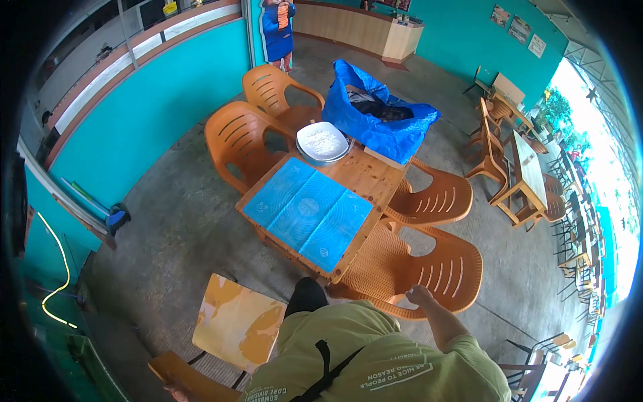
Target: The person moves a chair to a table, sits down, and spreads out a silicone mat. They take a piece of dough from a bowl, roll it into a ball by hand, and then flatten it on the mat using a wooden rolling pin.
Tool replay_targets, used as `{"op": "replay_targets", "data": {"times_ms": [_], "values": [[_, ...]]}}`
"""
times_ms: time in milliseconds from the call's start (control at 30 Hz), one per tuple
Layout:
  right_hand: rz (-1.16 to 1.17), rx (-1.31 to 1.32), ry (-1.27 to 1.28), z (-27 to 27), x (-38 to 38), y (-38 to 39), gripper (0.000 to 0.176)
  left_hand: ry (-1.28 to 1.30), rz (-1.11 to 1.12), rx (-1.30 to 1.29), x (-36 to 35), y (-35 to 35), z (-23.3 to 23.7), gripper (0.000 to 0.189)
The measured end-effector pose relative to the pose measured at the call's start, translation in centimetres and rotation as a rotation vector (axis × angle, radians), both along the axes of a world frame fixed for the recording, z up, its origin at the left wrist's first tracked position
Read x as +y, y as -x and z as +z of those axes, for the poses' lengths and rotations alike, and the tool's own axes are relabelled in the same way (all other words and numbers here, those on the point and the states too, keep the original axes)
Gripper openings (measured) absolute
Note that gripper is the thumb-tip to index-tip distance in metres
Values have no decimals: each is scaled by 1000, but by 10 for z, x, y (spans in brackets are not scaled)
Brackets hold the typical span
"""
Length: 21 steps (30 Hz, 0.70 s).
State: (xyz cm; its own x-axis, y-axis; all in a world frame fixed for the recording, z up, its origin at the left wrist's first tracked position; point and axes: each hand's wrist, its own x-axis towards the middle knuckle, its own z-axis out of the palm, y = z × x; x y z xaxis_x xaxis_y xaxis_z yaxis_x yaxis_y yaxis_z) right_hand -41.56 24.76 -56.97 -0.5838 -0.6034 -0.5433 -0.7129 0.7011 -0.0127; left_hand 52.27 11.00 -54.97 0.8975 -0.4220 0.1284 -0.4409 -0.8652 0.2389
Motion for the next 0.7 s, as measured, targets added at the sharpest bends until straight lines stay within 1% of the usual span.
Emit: {"op": "replay_targets", "data": {"times_ms": [100,167,200,233,267,300,333,367,400,433,467,500,533,567,600,633,667,700], "values": [[58,-34,57,-22,2,11,51,-3,-4,-67,-12,6,1,65],[-29,-66,133,-32,-7,15,47,-8,-18,-121,-22,11,0,64],[-33,-71,142,-28,-17,14,47,-4,-32,-155,-29,13,-6,63],[-59,-73,241,-25,-27,13,44,2,-62,-199,-39,14,-12,62],[-86,-74,332,-18,-36,8,41,10,-111,-250,-50,15,-26,62],[-111,-76,412,-24,-36,8,38,21,-192,-315,-65,10,-49,61],[-111,-82,394,-30,-48,14,38,35,-323,-382,-90,9,-78,61],[61,-26,500,-61,-59,33,37,38,-477,-399,-118,17,-101,60],[234,24,603,-81,-66,41,36,38,-638,-351,-138,37,-114,60],[71,-5,622,-55,-91,25,35,42,-717,-251,-151,74,-121,49],[-99,-29,638,-12,-136,7,35,-81,-997,293,-188,73,-141,38],[-122,-67,625,-2,-168,4,35,-274,-1015,391,-216,88,-169,34],[-147,-99,615,3,-198,3,35,-75,-1115,324,-226,121,-181,33],[-147,-146,626,7,-231,1,34,-280,-1118,407,-247,145,-180,31],[-154,-192,639,11,-260,-8,34,-236,-1194,352,-264,146,-223,31],[-178,-182,623,14,-292,-18,34,-352,-1215,438,-288,159,-233,32],[-124,-153,604,17,-321,-31,33,-359,-1201,444,-304,168,-250,40],[-66,-123,580,21,-349,-44,31,-509,-1181,463,-326,177,-262,52]]}}
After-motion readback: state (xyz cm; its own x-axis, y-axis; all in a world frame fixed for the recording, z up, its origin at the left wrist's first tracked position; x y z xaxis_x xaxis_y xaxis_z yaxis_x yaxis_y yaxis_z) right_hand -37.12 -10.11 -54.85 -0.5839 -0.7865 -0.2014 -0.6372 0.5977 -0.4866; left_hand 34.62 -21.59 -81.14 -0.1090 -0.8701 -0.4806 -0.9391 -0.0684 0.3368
